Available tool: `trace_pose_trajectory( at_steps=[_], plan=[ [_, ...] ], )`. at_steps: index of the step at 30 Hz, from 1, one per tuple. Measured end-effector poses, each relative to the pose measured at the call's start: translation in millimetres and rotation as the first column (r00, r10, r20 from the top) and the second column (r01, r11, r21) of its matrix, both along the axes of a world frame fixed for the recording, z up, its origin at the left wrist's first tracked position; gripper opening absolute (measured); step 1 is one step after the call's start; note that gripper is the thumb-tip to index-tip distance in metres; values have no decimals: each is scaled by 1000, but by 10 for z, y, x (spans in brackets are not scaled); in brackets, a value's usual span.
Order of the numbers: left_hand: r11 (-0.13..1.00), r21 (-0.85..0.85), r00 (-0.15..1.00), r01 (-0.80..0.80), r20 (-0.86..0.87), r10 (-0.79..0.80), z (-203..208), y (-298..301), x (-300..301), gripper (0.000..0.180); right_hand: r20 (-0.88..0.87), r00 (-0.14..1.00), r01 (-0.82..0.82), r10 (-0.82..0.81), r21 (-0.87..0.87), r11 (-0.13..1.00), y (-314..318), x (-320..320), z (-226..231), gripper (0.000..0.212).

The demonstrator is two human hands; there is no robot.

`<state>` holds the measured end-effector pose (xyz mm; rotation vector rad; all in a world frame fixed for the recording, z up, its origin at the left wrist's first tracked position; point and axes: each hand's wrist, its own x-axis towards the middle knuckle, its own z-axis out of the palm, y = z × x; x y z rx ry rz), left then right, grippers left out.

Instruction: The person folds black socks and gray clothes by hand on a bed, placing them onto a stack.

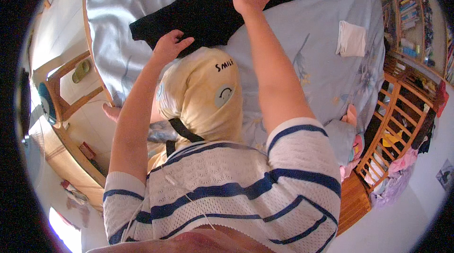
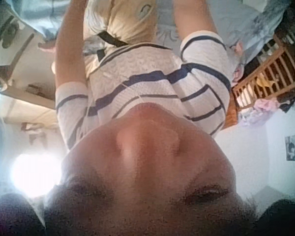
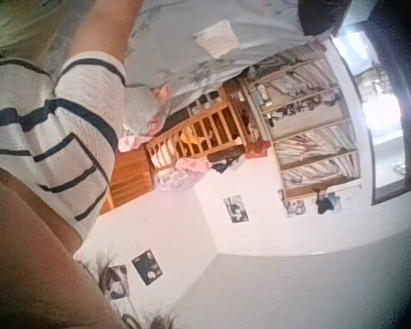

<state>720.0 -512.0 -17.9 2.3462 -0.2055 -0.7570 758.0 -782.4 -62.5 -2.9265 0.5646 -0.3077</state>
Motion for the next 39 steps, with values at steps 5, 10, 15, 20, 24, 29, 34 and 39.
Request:
trace_pose_trajectory(
  at_steps=[5, 10, 15, 20, 24, 29, 34, 39],
  plan=[
    [981, 90, 976, 173, 121, -183, 204, 473, -71, 46, 267, 884, -410, 383, 54, 910, 31, -358, 368, 49],
    [947, 229, 895, 225, 336, -294, 92, 686, -189, 41, 29, 673, -727, 739, 212, 653, 211, -1206, 403, 49],
    [999, -9, 976, -41, 213, 42, -56, 585, -165, 28, 3, 703, -706, 711, 121, 697, 383, -1211, 359, 52],
    [938, -257, 966, -234, 49, 255, 159, 376, 102, 24, 1, 741, -670, 671, 66, 740, 491, -923, 387, 57],
    [978, -198, 810, 70, 584, 60, 663, -230, 547, 23, 233, 874, -487, 427, 420, 766, 459, -787, 246, 47],
    [868, -368, 679, 334, 733, 49, 1514, -1342, 730, 25, 114, 852, -169, -511, 984, -62, 74, -586, 388, 33],
    [792, -490, 742, 365, 666, 71, 921, -1400, 558, 48, -220, 815, -193, -536, 769, -609, -309, -559, 261, 33],
    [959, -285, 998, 5, 65, 14, 30, -953, 333, 51, -329, 796, -102, -508, 754, -648, -414, -623, 126, 29]
  ],
)
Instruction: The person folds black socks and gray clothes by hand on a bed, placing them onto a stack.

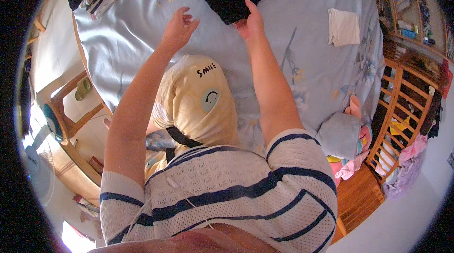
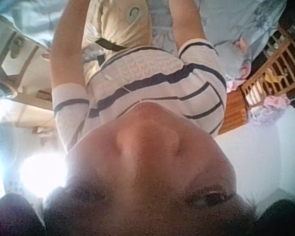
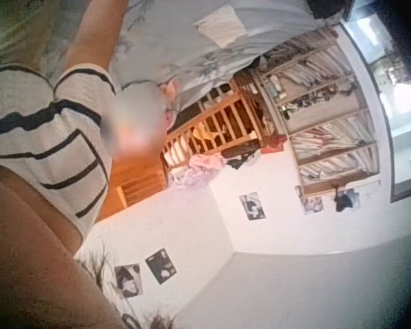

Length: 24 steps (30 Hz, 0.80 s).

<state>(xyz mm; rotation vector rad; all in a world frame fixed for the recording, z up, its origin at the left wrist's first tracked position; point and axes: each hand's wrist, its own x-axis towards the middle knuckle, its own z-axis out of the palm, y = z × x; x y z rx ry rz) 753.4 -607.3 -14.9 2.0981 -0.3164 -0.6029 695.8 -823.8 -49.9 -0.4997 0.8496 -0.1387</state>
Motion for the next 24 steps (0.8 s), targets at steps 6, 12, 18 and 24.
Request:
trace_pose_trajectory(
  at_steps=[6, 12, 18, 24],
  plan=[
    [898, -208, 689, -389, -713, 133, -93, -120, 53, 54, -67, 995, -70, 68, -20, 997, 87, -68, 60, 26],
    [848, -232, 675, -477, -714, 185, -273, -469, 59, 56, 126, 990, -81, 56, 206, 975, 431, -231, -46, 33],
    [903, -198, 883, -381, -367, 292, -320, -86, -27, 55, 110, 967, -245, 231, 129, 961, 606, -356, 142, 35],
    [857, 80, 791, -509, -350, 503, -180, 1052, -269, 56, -213, 881, -472, 422, -402, 784, 572, -365, 254, 37]
  ],
)
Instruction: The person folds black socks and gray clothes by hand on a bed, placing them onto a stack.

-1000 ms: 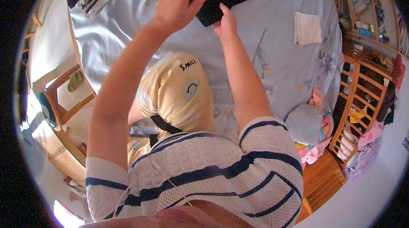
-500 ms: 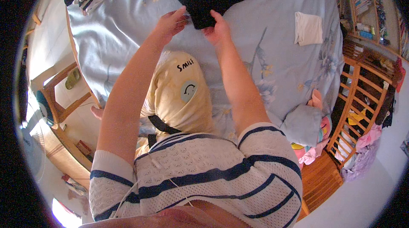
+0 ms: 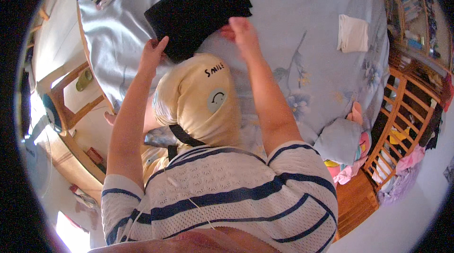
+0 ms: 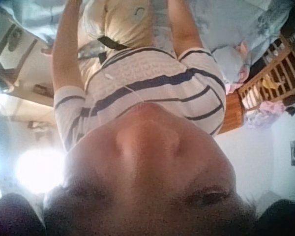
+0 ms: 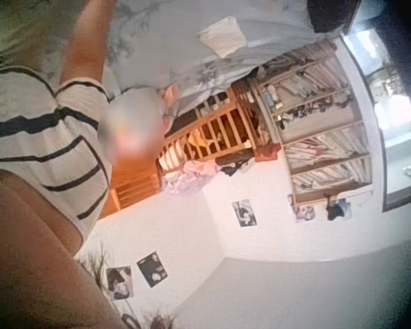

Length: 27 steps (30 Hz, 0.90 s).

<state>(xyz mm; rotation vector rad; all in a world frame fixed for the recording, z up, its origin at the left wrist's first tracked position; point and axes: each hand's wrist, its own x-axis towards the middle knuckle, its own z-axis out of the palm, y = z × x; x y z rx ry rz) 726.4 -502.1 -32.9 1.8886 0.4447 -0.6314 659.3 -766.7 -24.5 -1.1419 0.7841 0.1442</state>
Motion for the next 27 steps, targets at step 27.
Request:
trace_pose_trajectory(
  at_steps=[27],
  plan=[
    [978, 25, 836, 207, 514, -190, 333, -1469, 631, 46, 390, 832, 275, 395, -908, 316, 136, 863, 19, 19]
  ],
)
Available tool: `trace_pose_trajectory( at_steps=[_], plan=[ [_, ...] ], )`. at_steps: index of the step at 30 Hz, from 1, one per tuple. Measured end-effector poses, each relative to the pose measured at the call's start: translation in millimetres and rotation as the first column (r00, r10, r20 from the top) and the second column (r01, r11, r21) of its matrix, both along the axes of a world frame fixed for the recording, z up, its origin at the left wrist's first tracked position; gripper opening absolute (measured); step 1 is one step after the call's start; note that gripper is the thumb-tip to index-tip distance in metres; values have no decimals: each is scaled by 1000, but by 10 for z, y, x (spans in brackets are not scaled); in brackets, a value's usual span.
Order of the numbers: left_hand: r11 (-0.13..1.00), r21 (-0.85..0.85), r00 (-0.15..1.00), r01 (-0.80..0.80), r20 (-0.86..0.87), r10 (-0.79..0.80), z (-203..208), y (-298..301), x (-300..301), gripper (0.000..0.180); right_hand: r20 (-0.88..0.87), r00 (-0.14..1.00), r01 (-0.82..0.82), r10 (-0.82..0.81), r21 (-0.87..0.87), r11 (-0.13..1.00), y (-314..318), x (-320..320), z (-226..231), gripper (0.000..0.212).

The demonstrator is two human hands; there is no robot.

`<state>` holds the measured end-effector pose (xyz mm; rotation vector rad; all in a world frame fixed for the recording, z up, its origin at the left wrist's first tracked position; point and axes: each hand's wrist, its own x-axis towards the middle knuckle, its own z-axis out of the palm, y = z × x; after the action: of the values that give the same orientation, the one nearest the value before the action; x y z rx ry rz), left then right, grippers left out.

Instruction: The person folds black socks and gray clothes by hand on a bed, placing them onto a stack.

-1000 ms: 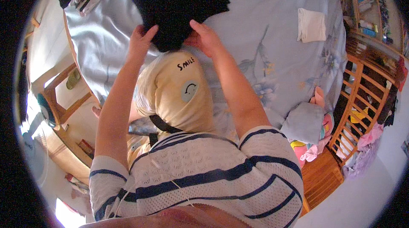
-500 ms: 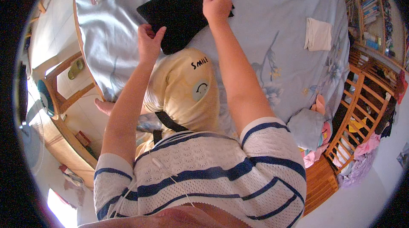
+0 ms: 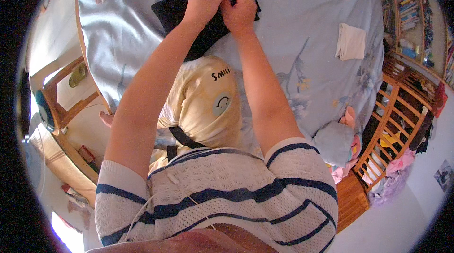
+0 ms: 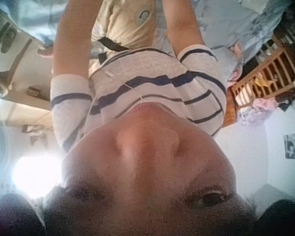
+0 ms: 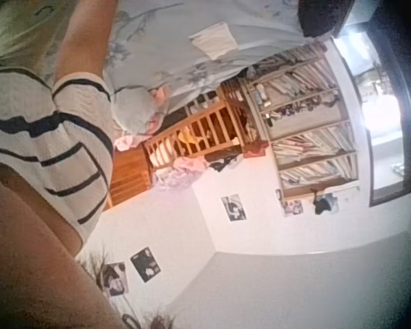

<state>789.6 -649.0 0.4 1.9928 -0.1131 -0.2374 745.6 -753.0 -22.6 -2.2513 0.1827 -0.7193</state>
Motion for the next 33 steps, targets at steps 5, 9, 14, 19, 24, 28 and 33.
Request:
trace_pose_trajectory(
  at_steps=[5, 9, 14, 19, 24, 28, 33],
  plan=[
    [996, -32, 996, -81, -35, 80, -210, -137, 208, 37, -6, 990, -139, 144, 224, 965, -158, -39, -206, 28],
    [999, -10, 993, -47, 108, 48, -110, 28, 170, 25, -47, 991, 135, -127, 386, 912, -281, 31, -61, 24],
    [994, 1, 959, 113, 263, -109, -68, 233, 117, 29, -29, 990, 106, -138, -489, 866, -331, 216, 359, 49],
    [989, 90, 948, 121, 286, -142, -141, 281, 149, 25, -163, 985, -121, 57, -419, 900, -459, 307, 295, 41],
    [980, -187, 989, -70, 113, 92, -31, 268, 199, 21, 27, 968, -215, 248, -412, 885, -434, 299, 205, 29],
    [987, -156, 991, -27, 122, 46, -8, 280, 219, 21, -163, 921, -388, 352, -417, 822, -478, 188, 45, 25],
    [983, -58, 978, 175, 122, -167, -43, 242, 342, 35, -194, 892, -271, 408, 495, 826, -416, 196, 81, 25]
  ],
)
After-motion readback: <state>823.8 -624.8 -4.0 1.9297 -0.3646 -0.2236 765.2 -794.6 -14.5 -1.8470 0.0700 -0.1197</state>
